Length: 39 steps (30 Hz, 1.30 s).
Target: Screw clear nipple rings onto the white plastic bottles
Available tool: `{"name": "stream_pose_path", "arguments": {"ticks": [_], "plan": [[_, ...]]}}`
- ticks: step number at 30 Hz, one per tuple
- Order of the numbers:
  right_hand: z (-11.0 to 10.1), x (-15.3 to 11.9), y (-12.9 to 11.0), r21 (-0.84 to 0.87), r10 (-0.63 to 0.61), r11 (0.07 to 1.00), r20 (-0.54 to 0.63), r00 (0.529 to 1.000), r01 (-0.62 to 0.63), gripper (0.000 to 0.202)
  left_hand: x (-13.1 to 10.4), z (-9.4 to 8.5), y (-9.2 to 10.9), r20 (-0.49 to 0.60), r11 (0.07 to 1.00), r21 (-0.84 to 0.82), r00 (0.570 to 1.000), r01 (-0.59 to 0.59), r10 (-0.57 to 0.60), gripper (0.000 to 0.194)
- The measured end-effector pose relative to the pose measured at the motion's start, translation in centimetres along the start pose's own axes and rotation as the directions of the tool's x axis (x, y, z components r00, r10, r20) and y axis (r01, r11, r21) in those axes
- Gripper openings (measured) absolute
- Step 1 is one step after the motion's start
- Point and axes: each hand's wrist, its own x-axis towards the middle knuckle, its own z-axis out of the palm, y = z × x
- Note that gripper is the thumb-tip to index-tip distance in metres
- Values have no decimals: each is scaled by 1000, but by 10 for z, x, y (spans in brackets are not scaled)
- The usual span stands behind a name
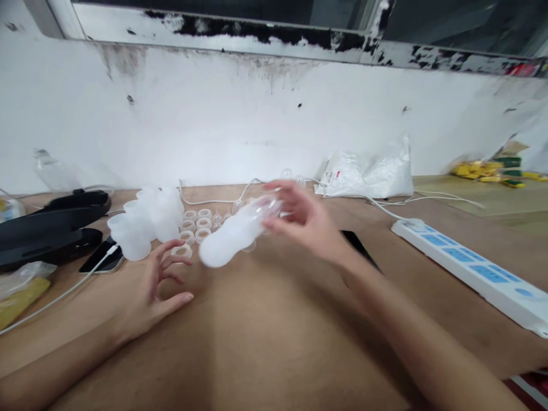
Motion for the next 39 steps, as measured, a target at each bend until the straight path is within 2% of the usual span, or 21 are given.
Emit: {"name": "stream_pose_path", "arguments": {"ticks": [2,3,6,8,10,13,18,23,26,28,30,32,33,35,36,37,39], "plan": [[-29,10,-8,-224,-83,974,-167,982,44,36,-1,1,-1,-13,1000,1,1000,-10,10,67],[-41,14,-8,-351,-73,936,-200,977,-2,34,-2,2,-1,-15,1000,7,1000,-18,18,64],[-63,25,9,-720,78,662,-208,975,-207,30,-2,1,-1,4,999,27,999,-41,41,57],[-66,31,27,-813,174,518,-203,964,-265,33,-2,1,-1,11,998,39,999,-52,51,54],[-65,36,43,-850,223,451,-188,956,-273,38,-1,1,-1,14,997,48,998,-61,60,52],[-61,43,60,-869,236,405,-201,951,-284,42,0,1,-2,22,997,42,998,-59,58,49],[-63,54,73,-900,208,326,-231,950,-290,46,2,0,-2,5,1000,-25,1000,7,-6,41],[-64,58,79,-888,234,313,-271,934,-336,44,2,0,-5,-5,1000,-24,1000,-4,4,38],[-64,56,77,-882,249,336,-256,934,-331,51,2,2,-8,-18,1000,0,1000,-23,23,36],[-60,53,70,-881,154,366,-259,953,-299,61,2,1,-8,-43,998,45,998,-49,51,35],[-46,46,58,-892,-61,404,-246,967,-202,64,3,-4,-5,-19,985,144,995,-98,102,33],[-23,33,43,-890,-271,457,-138,953,1,53,4,-13,0,126,942,287,982,-174,143,30],[-8,25,35,-863,-332,485,-32,943,142,47,5,-18,3,236,906,358,961,-226,147,30],[25,3,25,-737,-286,556,265,921,384,42,6,-27,8,436,817,461,890,-347,133,33],[40,-9,23,-658,-253,586,406,878,473,43,6,-31,10,499,776,492,858,-396,121,35],[54,-20,23,-593,-223,615,500,837,519,46,6,-34,11,540,742,514,834,-431,111,38],[75,-39,29,-519,-135,683,601,788,513,55,7,-36,11,589,707,532,803,-467,87,46]]}}
